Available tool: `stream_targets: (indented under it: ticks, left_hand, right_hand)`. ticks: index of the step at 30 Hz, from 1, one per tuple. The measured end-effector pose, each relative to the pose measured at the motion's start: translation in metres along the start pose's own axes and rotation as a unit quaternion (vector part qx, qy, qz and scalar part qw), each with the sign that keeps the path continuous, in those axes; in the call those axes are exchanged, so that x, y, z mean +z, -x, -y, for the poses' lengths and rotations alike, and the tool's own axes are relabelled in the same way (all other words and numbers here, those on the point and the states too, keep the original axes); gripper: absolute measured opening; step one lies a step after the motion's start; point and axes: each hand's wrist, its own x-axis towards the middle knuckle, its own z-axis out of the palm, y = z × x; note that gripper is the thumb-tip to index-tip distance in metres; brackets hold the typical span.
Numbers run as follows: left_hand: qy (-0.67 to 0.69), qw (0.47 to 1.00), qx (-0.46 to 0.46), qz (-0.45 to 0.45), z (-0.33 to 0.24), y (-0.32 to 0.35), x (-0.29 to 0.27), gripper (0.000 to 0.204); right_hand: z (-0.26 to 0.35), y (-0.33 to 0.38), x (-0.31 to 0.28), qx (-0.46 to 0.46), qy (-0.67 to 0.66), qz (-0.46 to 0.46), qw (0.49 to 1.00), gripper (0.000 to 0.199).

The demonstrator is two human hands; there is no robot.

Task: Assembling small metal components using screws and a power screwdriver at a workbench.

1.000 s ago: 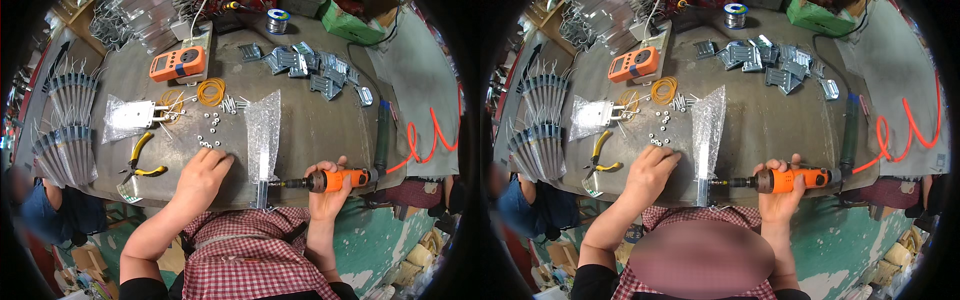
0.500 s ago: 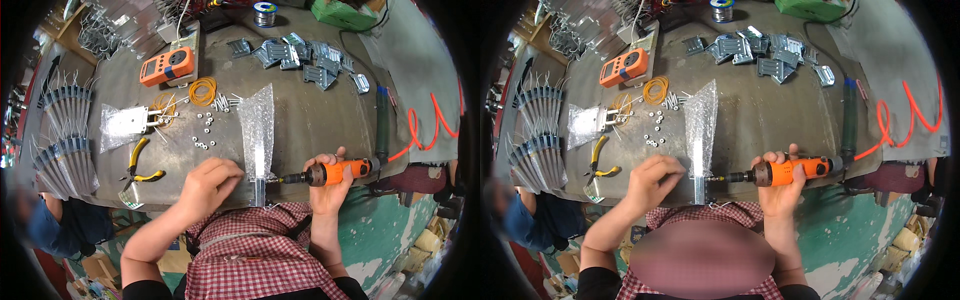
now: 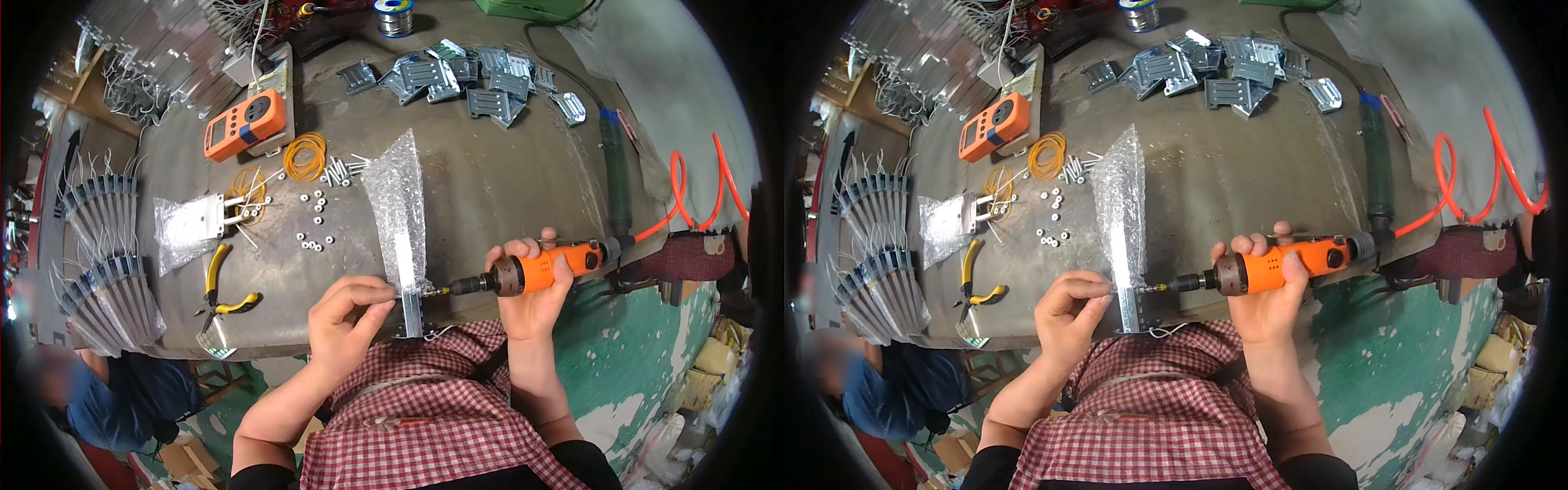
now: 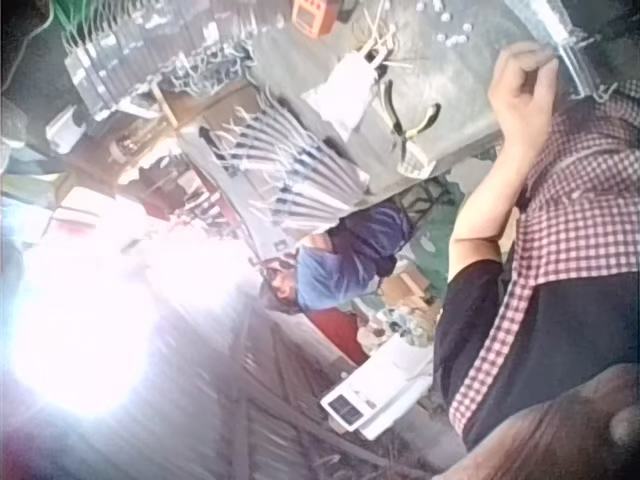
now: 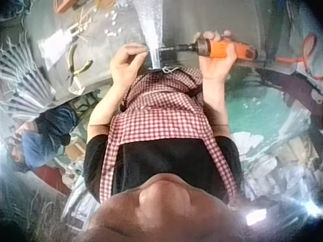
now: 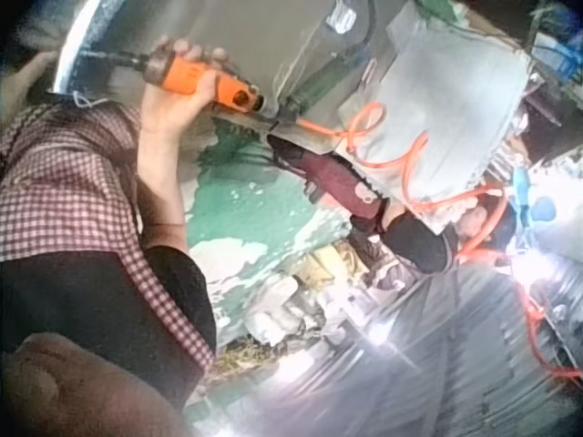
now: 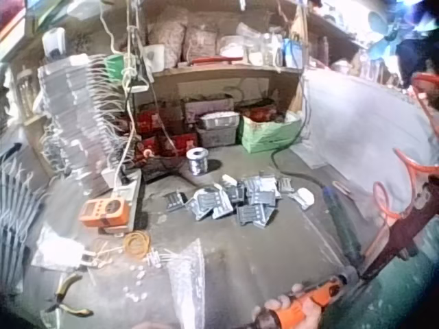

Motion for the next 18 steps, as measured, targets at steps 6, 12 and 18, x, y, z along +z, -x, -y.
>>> stream_targets:
  ticks: [6,12,18]
  left_hand:
    - [-0.029,0.999,0.036,0.007,0.005,-0.001,0.000,0.010]
    - [-0.030,0.988,-0.113,0.097,-0.018,-0.021,-0.011,0.019]
    - [-0.296,0.897,-0.021,0.328,-0.039,-0.041,-0.016,0.039]
  right_hand:
    - [-0.002,0.002,-0.001,-0.012,0.020,-0.017,1.000,0.039]
    - [-0.002,0.003,-0.002,-0.006,0.030,-0.027,0.999,0.041]
    - [-0.005,0.008,-0.004,-0.006,0.010,-0.025,1.000,0.039]
